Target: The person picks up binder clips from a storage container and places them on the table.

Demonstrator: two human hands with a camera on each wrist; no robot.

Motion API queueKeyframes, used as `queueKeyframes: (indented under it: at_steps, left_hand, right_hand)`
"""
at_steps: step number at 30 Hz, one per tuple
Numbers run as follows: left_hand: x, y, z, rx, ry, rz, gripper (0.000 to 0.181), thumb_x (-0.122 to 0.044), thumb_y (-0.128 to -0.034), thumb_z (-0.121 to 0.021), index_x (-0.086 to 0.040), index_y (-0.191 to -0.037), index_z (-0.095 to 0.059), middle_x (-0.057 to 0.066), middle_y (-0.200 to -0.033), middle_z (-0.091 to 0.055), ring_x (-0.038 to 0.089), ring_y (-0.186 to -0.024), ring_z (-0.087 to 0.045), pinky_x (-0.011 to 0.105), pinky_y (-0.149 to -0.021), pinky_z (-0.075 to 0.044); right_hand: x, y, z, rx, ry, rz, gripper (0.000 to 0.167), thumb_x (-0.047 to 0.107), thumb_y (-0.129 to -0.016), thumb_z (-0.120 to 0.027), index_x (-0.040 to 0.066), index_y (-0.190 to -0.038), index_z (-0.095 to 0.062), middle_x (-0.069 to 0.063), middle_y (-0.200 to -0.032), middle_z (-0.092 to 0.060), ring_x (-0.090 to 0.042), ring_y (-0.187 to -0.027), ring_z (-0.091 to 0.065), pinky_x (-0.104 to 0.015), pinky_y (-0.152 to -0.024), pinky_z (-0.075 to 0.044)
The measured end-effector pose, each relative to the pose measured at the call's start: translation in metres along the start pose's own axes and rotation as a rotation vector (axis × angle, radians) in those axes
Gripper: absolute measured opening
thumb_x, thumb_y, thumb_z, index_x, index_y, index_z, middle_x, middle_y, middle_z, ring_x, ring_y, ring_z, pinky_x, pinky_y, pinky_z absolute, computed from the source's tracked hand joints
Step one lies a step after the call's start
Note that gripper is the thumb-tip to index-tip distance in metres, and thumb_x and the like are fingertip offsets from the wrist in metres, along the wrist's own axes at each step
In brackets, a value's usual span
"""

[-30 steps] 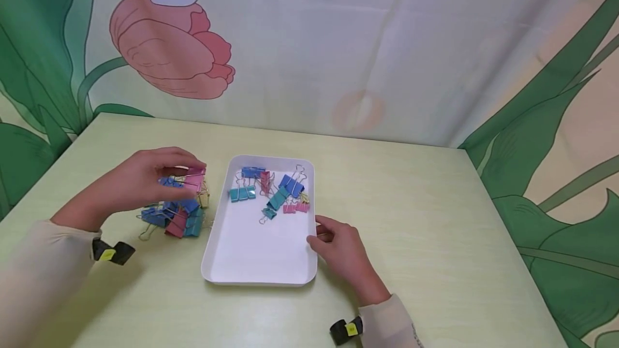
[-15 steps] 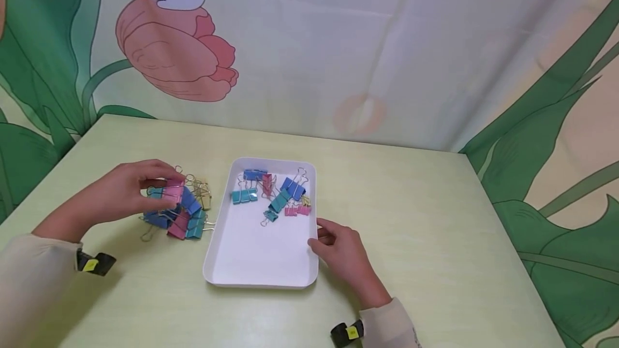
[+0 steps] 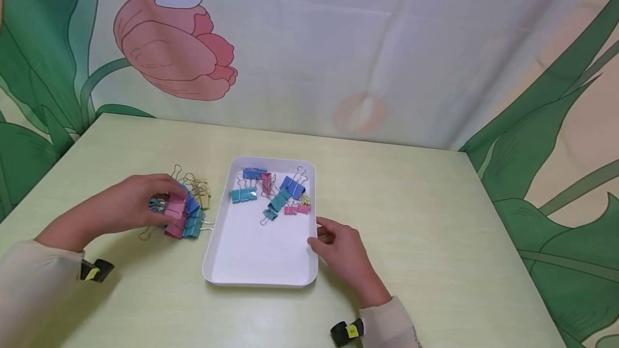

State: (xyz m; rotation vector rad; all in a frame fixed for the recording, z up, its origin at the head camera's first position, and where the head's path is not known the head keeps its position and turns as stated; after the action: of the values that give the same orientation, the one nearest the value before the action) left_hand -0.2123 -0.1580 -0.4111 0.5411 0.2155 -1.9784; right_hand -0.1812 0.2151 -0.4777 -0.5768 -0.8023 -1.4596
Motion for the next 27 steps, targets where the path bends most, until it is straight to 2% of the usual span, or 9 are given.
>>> queueKeyframes:
  at_steps: [7, 12, 17, 27]
  left_hand:
    - [-0.008, -0.002, -0.004, 0.032, -0.072, -0.063, 0.026, -0.014, -0.0764, -0.078, -0.012, -0.102, -0.072, 0.002, -0.106, -0.062, 0.019, -0.095, -0.057, 0.038, -0.085, -0.054]
    - [-0.005, -0.004, -0.01, 0.056, -0.103, -0.082, 0.021, -0.016, -0.0766, -0.079, -0.012, -0.096, -0.072, 0.004, -0.108, -0.061, 0.02, -0.096, -0.058, 0.039, -0.085, -0.053]
    - [-0.003, -0.003, -0.014, 0.064, -0.121, -0.08, 0.027, -0.017, -0.076, -0.08, -0.011, -0.101, -0.073, 0.003, -0.109, -0.061, 0.018, -0.093, -0.057, 0.037, -0.083, -0.054]
    - [-0.005, -0.003, -0.015, 0.032, -0.123, -0.1, 0.031, -0.021, -0.0771, -0.08, -0.01, -0.106, -0.073, 0.004, -0.11, -0.062, 0.021, -0.1, -0.059, 0.042, -0.089, -0.054]
  right_hand:
    - [-0.001, -0.001, -0.001, 0.001, 0.002, 0.007, 0.049, 0.019, -0.086, -0.073, 0.014, -0.132, -0.06, -0.003, -0.106, -0.072, -0.014, -0.089, -0.068, -0.03, -0.08, -0.058]
    - [-0.001, -0.001, -0.001, 0.0, 0.0, 0.018, 0.048, 0.019, -0.086, -0.073, 0.013, -0.132, -0.061, -0.003, -0.105, -0.072, -0.014, -0.088, -0.068, -0.03, -0.08, -0.058]
    - [-0.001, -0.002, -0.002, -0.004, 0.008, 0.018, 0.048, 0.019, -0.086, -0.073, 0.013, -0.132, -0.061, -0.003, -0.105, -0.072, -0.014, -0.089, -0.068, -0.03, -0.08, -0.058]
    - [-0.001, -0.001, -0.001, -0.004, 0.006, 0.01, 0.049, 0.019, -0.086, -0.073, 0.013, -0.132, -0.06, -0.003, -0.106, -0.071, -0.014, -0.089, -0.067, -0.03, -0.08, -0.058]
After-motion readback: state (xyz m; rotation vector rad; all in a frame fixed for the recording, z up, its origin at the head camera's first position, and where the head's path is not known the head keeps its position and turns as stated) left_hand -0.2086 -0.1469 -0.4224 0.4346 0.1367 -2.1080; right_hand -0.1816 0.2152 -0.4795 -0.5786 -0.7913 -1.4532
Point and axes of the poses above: each hand's wrist, its own y-axis away from the middle knuckle, its own z-axis out of the back of the hand, x = y × z, the point moved 3 cm from there along -y, towards the middle knuckle
